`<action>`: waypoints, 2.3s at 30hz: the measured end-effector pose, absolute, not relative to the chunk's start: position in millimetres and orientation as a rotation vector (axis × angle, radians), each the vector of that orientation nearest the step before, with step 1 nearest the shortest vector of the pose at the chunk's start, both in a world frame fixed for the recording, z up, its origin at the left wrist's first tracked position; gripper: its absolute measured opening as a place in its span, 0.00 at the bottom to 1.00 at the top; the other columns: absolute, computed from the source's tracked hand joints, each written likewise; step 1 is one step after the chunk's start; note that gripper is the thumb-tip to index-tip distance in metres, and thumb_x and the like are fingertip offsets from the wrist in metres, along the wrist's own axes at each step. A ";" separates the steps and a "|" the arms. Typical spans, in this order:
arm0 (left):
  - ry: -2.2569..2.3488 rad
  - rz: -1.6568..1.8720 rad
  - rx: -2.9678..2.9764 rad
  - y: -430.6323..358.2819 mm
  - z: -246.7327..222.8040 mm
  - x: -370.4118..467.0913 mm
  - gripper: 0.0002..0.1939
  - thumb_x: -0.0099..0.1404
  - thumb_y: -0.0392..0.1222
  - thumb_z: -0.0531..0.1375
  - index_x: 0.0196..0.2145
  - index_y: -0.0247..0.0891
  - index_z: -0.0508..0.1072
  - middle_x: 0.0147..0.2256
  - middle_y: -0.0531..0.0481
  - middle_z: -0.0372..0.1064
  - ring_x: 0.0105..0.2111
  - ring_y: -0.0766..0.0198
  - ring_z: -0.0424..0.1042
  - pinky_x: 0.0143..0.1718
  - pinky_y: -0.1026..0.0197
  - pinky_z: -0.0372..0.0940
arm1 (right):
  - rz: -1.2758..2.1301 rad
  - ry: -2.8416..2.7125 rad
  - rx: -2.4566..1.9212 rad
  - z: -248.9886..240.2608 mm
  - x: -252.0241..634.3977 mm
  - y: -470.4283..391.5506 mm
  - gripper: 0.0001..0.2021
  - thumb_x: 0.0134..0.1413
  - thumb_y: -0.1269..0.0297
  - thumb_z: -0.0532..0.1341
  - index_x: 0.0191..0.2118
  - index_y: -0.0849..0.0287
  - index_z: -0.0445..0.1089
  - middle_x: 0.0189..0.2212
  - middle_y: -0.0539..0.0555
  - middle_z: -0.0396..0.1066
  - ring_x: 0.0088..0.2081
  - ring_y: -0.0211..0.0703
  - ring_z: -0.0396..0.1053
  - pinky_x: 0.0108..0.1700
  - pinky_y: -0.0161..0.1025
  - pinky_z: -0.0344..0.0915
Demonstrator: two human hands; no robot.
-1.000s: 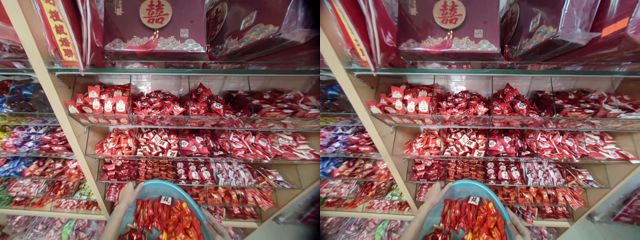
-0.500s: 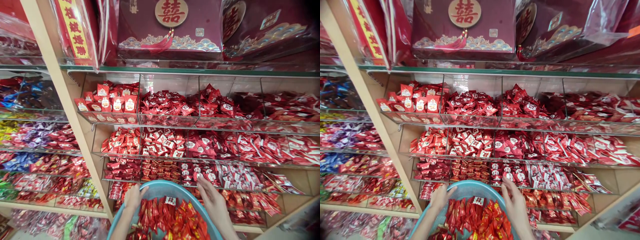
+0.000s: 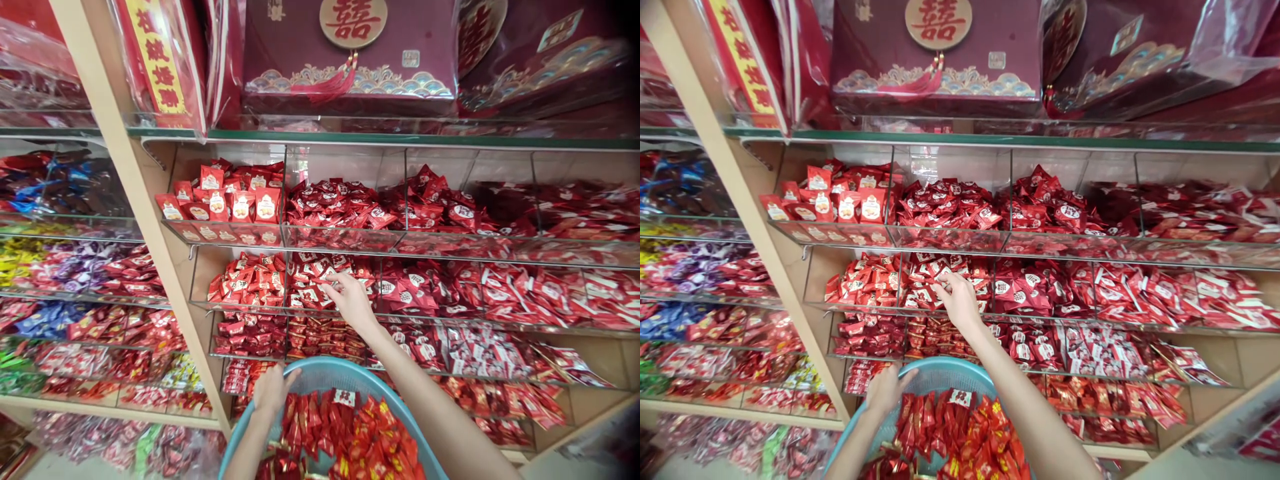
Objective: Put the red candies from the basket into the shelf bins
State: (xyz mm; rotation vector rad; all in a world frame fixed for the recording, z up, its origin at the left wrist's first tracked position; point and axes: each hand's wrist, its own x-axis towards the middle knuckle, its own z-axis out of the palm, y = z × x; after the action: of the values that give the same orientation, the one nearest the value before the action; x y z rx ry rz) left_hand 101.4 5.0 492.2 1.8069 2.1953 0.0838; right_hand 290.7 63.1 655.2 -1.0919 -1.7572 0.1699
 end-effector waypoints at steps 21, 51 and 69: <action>2.185 0.200 1.939 8.7 479.1 99.3 0.28 0.61 0.63 0.44 0.40 0.38 0.70 0.36 0.40 0.74 0.38 0.52 0.72 0.37 0.58 0.62 | 0.606 -1.257 -0.933 641.7 322.5 42.7 0.10 0.47 0.57 0.62 0.31 0.59 0.70 0.24 0.49 0.70 0.27 0.37 0.67 0.33 0.36 0.64; 2.204 0.169 1.894 7.2 480.7 101.2 0.28 0.61 0.63 0.44 0.42 0.38 0.69 0.37 0.40 0.73 0.40 0.54 0.72 0.37 0.61 0.61 | 1.352 -1.310 -1.392 508.7 311.2 0.3 0.14 0.40 0.52 0.63 0.23 0.59 0.66 0.12 0.45 0.65 0.16 0.33 0.61 0.20 0.31 0.58; 2.204 0.235 1.935 9.6 473.1 98.2 0.28 0.60 0.64 0.44 0.37 0.38 0.69 0.35 0.41 0.74 0.38 0.52 0.73 0.34 0.60 0.62 | 1.090 -1.545 -1.725 454.6 291.4 12.1 0.04 0.48 0.70 0.56 0.25 0.57 0.62 0.15 0.46 0.66 0.16 0.37 0.66 0.21 0.32 0.57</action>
State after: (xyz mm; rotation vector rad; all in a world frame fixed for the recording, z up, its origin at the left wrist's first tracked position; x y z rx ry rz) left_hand 98.2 9.6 473.1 1.9353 2.2042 0.2353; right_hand 291.4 12.1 454.6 -1.7250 -1.5448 1.0900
